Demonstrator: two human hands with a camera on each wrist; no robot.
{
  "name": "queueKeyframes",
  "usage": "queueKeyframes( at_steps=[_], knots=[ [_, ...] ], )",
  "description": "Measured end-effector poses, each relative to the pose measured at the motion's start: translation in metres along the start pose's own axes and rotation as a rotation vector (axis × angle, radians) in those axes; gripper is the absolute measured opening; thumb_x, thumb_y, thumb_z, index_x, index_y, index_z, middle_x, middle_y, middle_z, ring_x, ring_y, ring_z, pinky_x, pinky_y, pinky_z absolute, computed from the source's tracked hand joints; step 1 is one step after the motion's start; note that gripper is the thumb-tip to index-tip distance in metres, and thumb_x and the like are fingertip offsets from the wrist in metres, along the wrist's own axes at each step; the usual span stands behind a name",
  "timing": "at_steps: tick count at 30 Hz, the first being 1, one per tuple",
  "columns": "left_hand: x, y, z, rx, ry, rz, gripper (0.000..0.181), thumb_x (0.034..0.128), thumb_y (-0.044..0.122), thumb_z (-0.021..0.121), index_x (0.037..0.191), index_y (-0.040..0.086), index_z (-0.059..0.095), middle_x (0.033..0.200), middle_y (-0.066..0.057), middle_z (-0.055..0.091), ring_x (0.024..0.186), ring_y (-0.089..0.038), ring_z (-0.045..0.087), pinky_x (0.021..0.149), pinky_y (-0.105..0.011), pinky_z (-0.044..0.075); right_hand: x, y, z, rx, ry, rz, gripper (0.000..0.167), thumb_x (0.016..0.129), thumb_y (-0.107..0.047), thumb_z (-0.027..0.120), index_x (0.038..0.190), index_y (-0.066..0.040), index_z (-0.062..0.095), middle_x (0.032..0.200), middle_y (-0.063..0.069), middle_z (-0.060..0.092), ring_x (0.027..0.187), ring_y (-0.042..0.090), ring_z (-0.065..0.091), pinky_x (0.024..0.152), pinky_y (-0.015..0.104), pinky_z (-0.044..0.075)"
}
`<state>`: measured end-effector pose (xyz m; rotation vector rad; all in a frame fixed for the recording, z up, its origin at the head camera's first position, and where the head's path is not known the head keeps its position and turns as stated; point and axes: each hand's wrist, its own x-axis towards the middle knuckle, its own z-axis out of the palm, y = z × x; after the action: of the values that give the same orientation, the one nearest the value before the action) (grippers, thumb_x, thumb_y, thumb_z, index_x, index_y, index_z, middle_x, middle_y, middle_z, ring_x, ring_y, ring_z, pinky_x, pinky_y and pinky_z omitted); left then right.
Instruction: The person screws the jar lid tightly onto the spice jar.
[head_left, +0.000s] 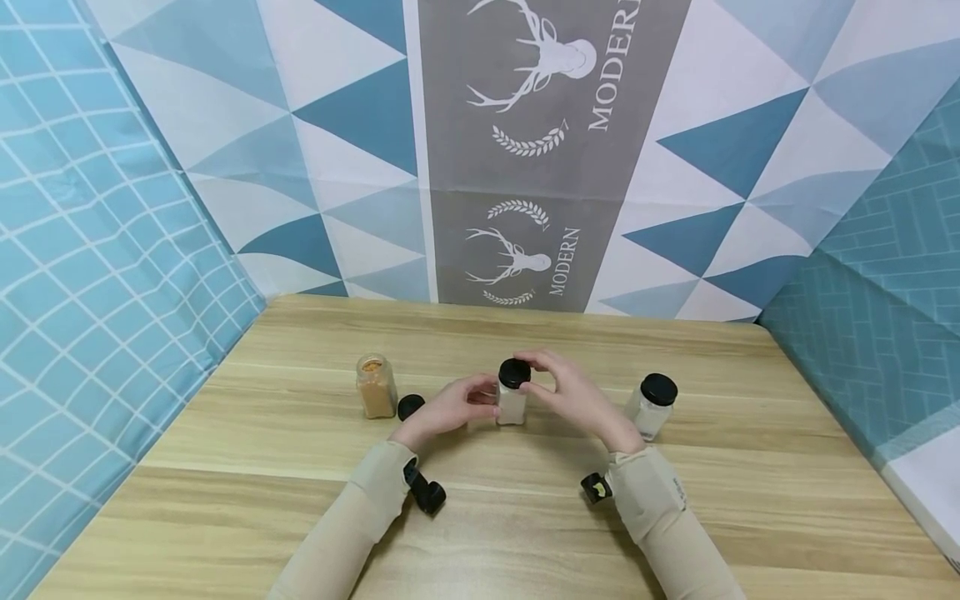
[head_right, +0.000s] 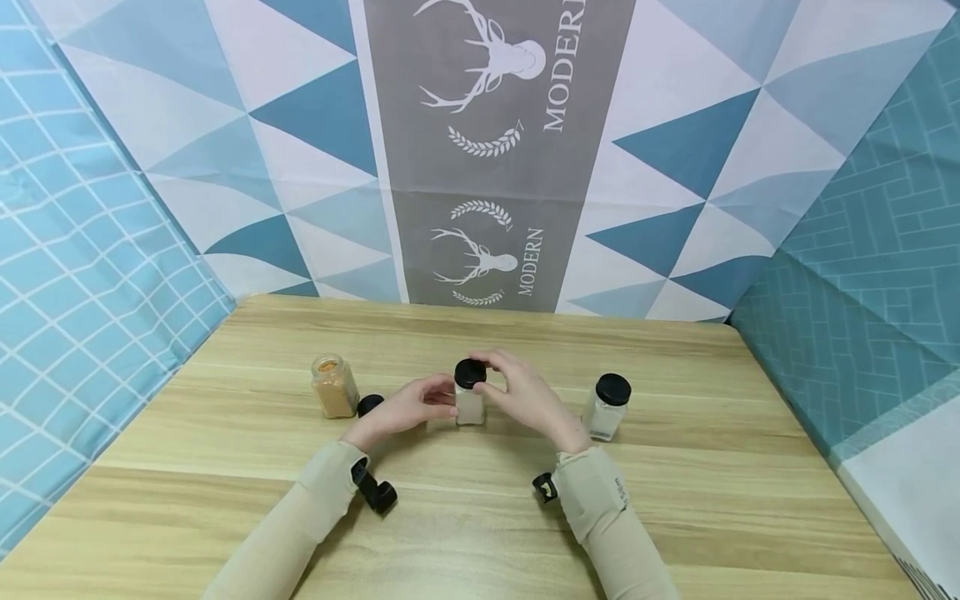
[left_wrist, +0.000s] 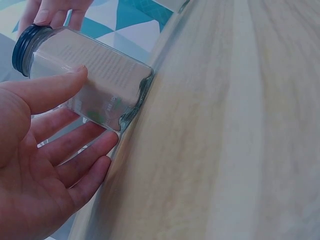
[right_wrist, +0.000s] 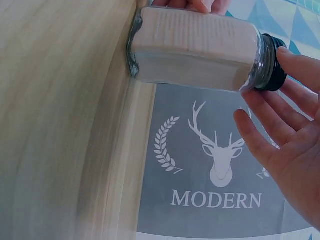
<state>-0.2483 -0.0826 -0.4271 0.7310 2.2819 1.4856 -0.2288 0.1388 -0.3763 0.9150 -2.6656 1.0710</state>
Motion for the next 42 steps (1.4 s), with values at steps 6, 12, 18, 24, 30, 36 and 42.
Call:
queueKeyframes(
  at_steps=[6,12,18,24,30,36,42],
  knots=[
    [0.002,-0.001,0.000,0.007,0.003,0.000,0.049,0.0849,0.022,0.064,0.129,0.008,0.047,0.123,-0.011,0.055,0.110,-0.024,0.055,0.094,-0.035,0.044,0.000,0.001,-0.004,0.016,0.002,-0.019,0.042,0.087,-0.019,0.062,0.127,-0.011,0.052,0.122,0.001,0.058,0.110,0.022,0.055,0.094,0.041,0.043],
    [0.003,-0.003,0.001,0.010,0.003,0.007,0.049,0.0853,0.022,0.064,0.129,0.008,0.048,0.123,-0.011,0.056,0.110,-0.024,0.055,0.094,-0.035,0.044,-0.001,0.001,-0.007,0.000,0.016,-0.012,0.039,0.087,-0.019,0.061,0.125,-0.012,0.054,0.122,0.002,0.058,0.112,0.020,0.054,0.095,0.042,0.042],
    [0.003,-0.002,0.001,0.017,0.007,0.004,0.049,0.0848,0.021,0.065,0.129,0.008,0.048,0.123,-0.010,0.056,0.110,-0.023,0.056,0.094,-0.034,0.044,-0.001,0.002,-0.009,0.015,0.020,-0.021,0.038,0.088,-0.017,0.061,0.124,-0.009,0.054,0.118,0.002,0.060,0.110,0.019,0.055,0.093,0.042,0.043],
    [0.001,0.000,0.001,0.018,0.010,0.004,0.049,0.0849,0.021,0.064,0.129,0.006,0.047,0.123,-0.012,0.055,0.111,-0.025,0.055,0.094,-0.036,0.044,0.000,0.003,-0.006,-0.024,0.033,-0.053,0.040,0.086,-0.019,0.063,0.124,-0.011,0.054,0.126,0.005,0.054,0.111,0.025,0.054,0.094,0.041,0.043],
    [0.000,0.000,0.001,0.018,0.014,0.007,0.051,0.0849,0.021,0.064,0.130,0.005,0.046,0.123,-0.013,0.055,0.111,-0.027,0.055,0.094,-0.036,0.044,0.001,0.002,-0.002,-0.023,0.029,-0.058,0.044,0.086,-0.022,0.063,0.128,-0.013,0.051,0.134,0.008,0.047,0.112,0.031,0.053,0.093,0.043,0.044],
    [0.000,0.000,0.001,0.025,0.020,-0.002,0.051,0.0847,0.022,0.064,0.130,0.006,0.046,0.123,-0.012,0.055,0.111,-0.026,0.054,0.095,-0.036,0.044,0.001,0.001,0.001,-0.017,0.011,-0.044,0.042,0.088,-0.023,0.061,0.128,-0.014,0.051,0.134,0.004,0.048,0.115,0.024,0.052,0.095,0.040,0.042],
    [0.001,-0.001,0.001,0.027,0.018,-0.003,0.051,0.0847,0.023,0.064,0.130,0.006,0.046,0.123,-0.012,0.055,0.112,-0.026,0.054,0.095,-0.036,0.044,0.001,0.001,0.002,0.005,0.005,-0.044,0.042,0.088,-0.021,0.060,0.128,-0.012,0.051,0.131,0.003,0.051,0.115,0.022,0.052,0.095,0.039,0.042]
  ],
)
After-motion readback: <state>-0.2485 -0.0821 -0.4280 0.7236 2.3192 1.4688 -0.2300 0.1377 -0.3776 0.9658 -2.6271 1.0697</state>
